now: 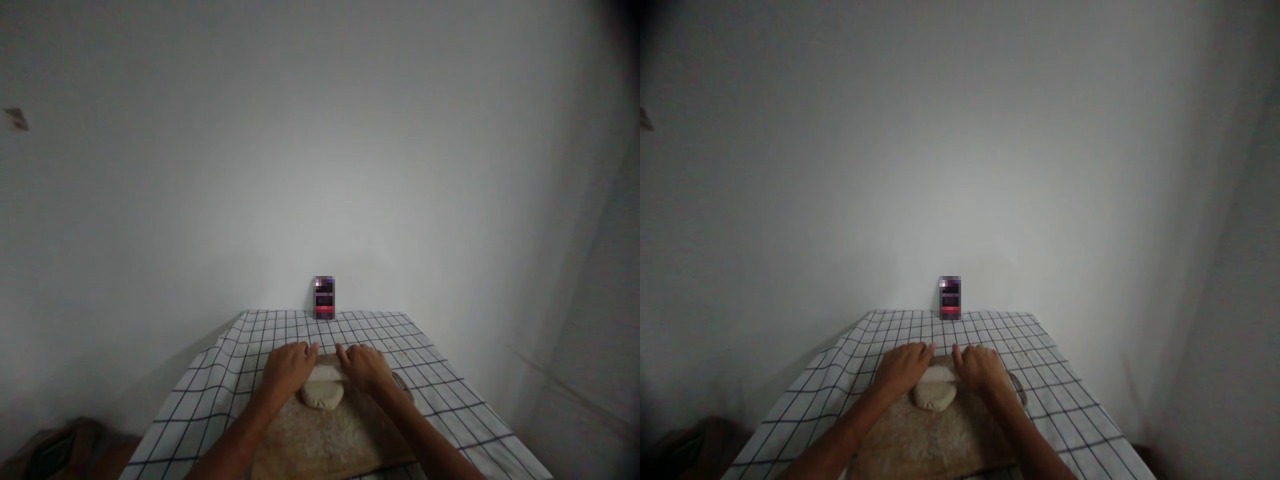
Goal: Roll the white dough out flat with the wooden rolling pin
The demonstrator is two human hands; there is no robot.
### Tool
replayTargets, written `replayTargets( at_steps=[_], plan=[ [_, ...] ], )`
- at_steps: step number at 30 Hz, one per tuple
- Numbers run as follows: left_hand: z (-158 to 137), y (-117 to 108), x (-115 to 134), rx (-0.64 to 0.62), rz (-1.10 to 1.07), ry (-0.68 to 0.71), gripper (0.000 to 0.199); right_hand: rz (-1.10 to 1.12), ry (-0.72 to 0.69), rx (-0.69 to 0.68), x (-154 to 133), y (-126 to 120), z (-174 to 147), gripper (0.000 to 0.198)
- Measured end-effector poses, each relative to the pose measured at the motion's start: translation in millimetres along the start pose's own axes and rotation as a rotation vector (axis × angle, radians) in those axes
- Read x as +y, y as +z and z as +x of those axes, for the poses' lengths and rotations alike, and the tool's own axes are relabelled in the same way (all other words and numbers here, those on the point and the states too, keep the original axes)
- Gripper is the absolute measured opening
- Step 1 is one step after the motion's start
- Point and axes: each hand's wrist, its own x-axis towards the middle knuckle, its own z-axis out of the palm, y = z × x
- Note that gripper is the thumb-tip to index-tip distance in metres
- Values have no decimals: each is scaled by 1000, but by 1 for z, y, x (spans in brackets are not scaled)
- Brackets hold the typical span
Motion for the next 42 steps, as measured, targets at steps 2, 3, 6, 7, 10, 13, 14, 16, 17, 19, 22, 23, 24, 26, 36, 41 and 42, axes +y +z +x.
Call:
replayTargets(
  at_steps=[2,3,6,7,10,13,14,16,17,19,22,23,24,26,36,41,42],
  plan=[
    [-8,-1,2,57,-27,34,50,-67,-74,-18,3,5,-4,49],
    [-16,-2,2,92,-52,69,47,-99,-103,-22,4,8,-6,51],
    [-57,1,-3,178,-106,214,53,-141,-133,6,7,21,-11,54],
    [-73,4,-8,172,-118,257,60,-143,-134,23,8,25,-12,55],
    [-114,20,-26,55,-150,347,80,-135,-135,75,10,33,-12,55],
    [-130,35,-43,-48,-181,290,92,-123,-116,54,9,31,-10,53],
    [-131,39,-47,-71,-185,262,96,-128,-115,37,8,29,-10,53],
    [-128,45,-52,-97,-189,213,105,-144,-99,10,7,25,-10,54],
    [-125,47,-54,-96,-193,194,108,-148,-91,6,7,23,-10,54],
    [-121,49,-57,-66,-208,171,112,-147,-69,-5,8,22,-10,54],
    [-117,47,-60,-34,-231,177,109,-132,-46,-19,10,22,-9,52],
    [-116,45,-60,-40,-234,176,107,-124,-38,-21,11,22,-9,52],
    [-115,43,-59,-49,-235,170,104,-115,-29,-19,12,23,-8,52],
    [-114,38,-57,-59,-232,142,98,-97,-20,-18,13,24,-7,52],
    [-121,33,-51,-46,-197,77,78,-113,-62,35,7,10,-22,52],
    [-123,25,-50,-136,-201,35,85,-134,-78,34,10,16,-15,55],
    [-123,24,-49,-120,-198,39,80,-143,-81,29,11,19,-13,57]
  ],
)
